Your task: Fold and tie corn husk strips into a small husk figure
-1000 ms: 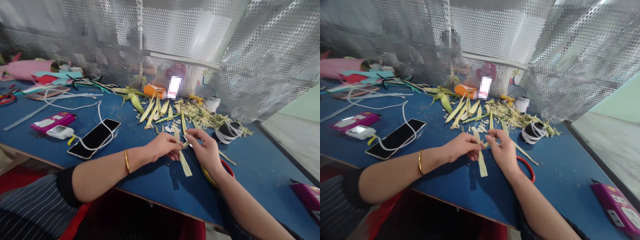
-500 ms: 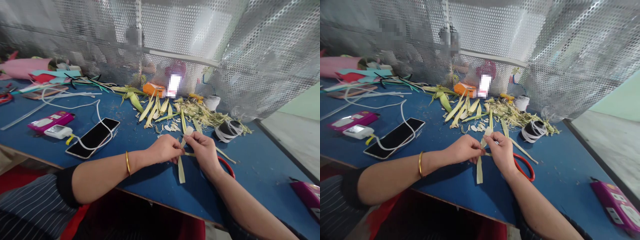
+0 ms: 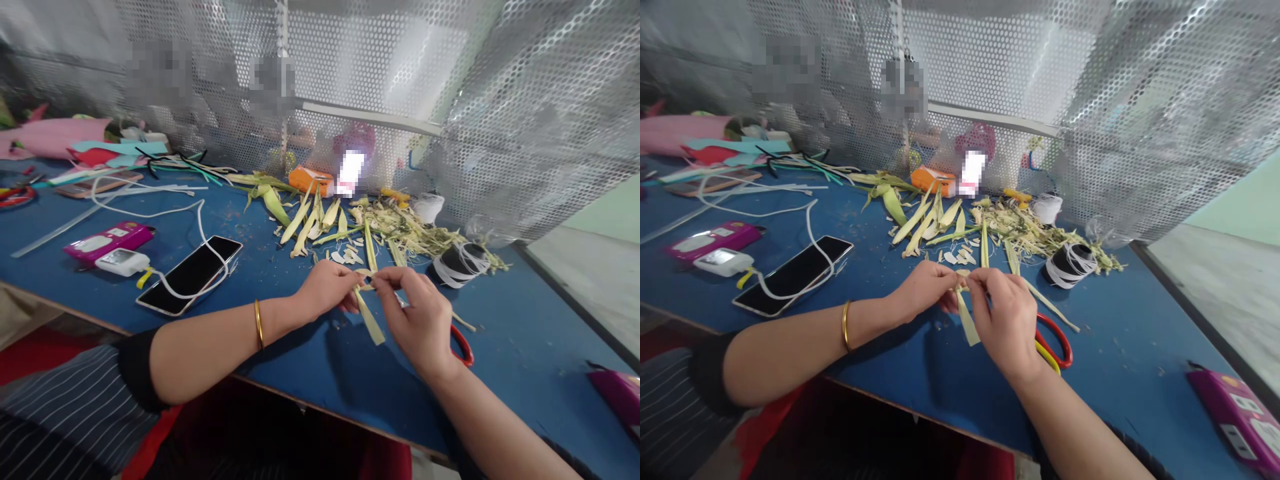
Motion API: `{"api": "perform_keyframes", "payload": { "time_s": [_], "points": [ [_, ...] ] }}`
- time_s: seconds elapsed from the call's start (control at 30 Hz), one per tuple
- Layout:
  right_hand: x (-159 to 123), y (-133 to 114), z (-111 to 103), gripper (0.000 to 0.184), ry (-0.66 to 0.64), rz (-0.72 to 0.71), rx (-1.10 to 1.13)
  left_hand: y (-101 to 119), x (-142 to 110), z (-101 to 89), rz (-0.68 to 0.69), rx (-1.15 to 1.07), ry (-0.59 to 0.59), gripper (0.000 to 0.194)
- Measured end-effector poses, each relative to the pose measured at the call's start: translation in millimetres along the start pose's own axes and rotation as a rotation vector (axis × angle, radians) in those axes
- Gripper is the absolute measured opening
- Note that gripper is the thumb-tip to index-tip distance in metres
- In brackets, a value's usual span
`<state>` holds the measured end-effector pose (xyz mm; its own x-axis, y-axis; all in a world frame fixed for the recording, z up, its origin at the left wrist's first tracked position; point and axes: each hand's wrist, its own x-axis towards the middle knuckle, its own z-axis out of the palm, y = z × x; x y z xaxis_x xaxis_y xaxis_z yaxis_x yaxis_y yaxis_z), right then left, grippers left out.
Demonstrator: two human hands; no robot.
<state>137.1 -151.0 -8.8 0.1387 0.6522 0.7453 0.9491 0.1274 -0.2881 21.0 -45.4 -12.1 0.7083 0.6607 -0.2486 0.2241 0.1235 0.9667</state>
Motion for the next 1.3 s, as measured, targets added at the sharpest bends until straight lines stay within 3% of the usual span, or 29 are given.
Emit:
{"api": "perform_keyframes", "payload": {
  "time_s": [0.13, 0.37, 0.6, 0.77, 0.9, 1.0, 1.13, 1.3],
  "points": [
    [0.3, -1.3, 0.7, 0.008, -0.03, -0.172, -0.124, 8.3, -1.7, -1.7, -0.075, -0.246, -0.059, 0.021],
    [3.8, -2.9, -2.4, 0.013, -0.03, -0.22, -0.283, 12.3, -2.7, -4.1, -0.065, -0.45, -0.096, 0.022],
    [-0.1, -3.5, 1.7, 0.014, -0.106, -0.301, -0.344, 6.0, -3.6, 0.2, 0.046, -0.439, -0.072, 0.017],
    [0.1, -7.7, 5.4, 0.011, -0.102, -0.349, -0.34, 2.4, -2.1, 1.1, 0.043, -0.456, -0.044, 0.014],
    [-1.2, -10.9, 10.8, 0.018, -0.169, -0.449, -0.328, 3.9, -2.9, 2.3, 0.061, -0.496, -0.068, 0.011],
    [-2.0, -11.4, 13.7, 0.015, -0.189, -0.445, -0.338, 5.0, -4.5, 4.0, 0.058, -0.49, -0.097, 0.008],
    [-0.9, -8.1, 12.1, 0.016, -0.136, -0.287, -0.174, 5.6, -5.9, 4.3, 0.052, -0.418, -0.089, 0.01],
    [4.5, 2.9, 6.2, 0.017, -0.043, 0.294, 0.244, 8.5, -3.9, -0.7, 0.011, -0.348, -0.1, 0.014]
  ]
}}
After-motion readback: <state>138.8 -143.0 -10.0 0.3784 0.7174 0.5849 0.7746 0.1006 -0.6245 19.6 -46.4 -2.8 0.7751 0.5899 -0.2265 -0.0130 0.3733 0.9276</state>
